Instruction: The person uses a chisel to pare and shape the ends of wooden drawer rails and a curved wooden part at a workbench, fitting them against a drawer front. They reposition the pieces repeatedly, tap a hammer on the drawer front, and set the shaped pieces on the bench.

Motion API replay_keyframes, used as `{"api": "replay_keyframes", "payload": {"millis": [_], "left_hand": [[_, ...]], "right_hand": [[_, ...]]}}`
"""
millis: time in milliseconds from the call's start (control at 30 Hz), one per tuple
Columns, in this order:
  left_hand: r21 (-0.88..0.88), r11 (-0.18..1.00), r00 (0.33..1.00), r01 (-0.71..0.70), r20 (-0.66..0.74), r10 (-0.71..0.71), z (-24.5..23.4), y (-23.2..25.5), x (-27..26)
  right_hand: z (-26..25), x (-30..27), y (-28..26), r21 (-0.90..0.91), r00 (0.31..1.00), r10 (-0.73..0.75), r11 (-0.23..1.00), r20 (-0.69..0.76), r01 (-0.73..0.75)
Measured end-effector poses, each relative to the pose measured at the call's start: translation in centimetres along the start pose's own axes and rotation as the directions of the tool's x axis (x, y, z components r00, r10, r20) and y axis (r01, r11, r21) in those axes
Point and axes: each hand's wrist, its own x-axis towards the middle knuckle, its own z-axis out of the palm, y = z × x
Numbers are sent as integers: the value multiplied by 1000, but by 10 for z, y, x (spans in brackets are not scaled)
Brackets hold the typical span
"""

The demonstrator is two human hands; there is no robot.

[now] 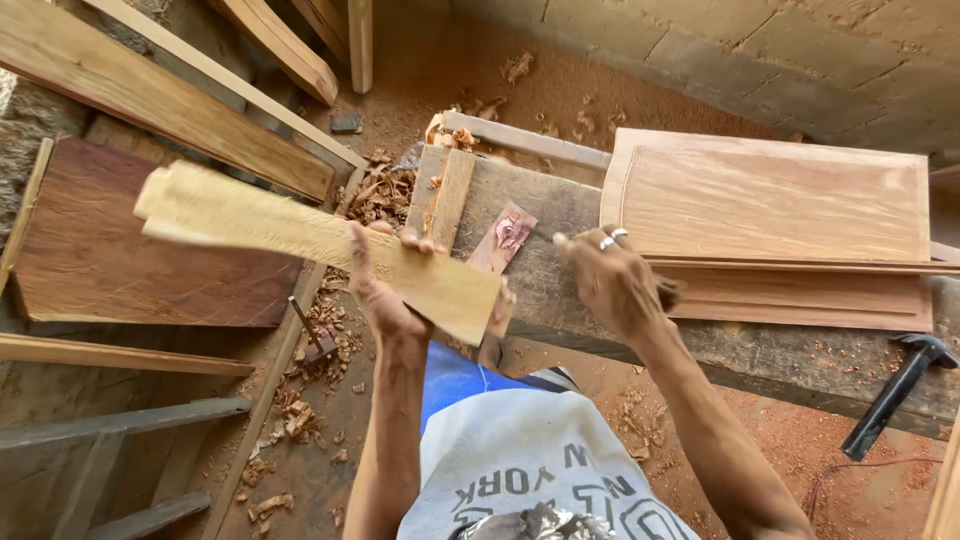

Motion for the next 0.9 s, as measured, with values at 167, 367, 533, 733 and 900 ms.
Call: {"api": "replay_keyframes", "payload": {"millis": [167,367,533,733,900], "left_hand": [[572,784,970,241,-122,-209,-52,-46,17],[701,534,877,473,-314,-364,-174,-170,49],[834,530,986,155,-95,-139,-177,-183,43],[780,537,945,322,-229,-234,-167,-173,39],[747,563,935,353,-268,-231,-161,-173,39]], "right_hand": [[92,5,16,432,872,435,757,226,-490],[169,-19,45,432,887,461,798,13,-421],[180,-26,54,421,857,516,778,-5,-466],[195,-32,50,428,884,466,793,34,-434],[184,-26,53,526,877,476,731,64,-435]]}}
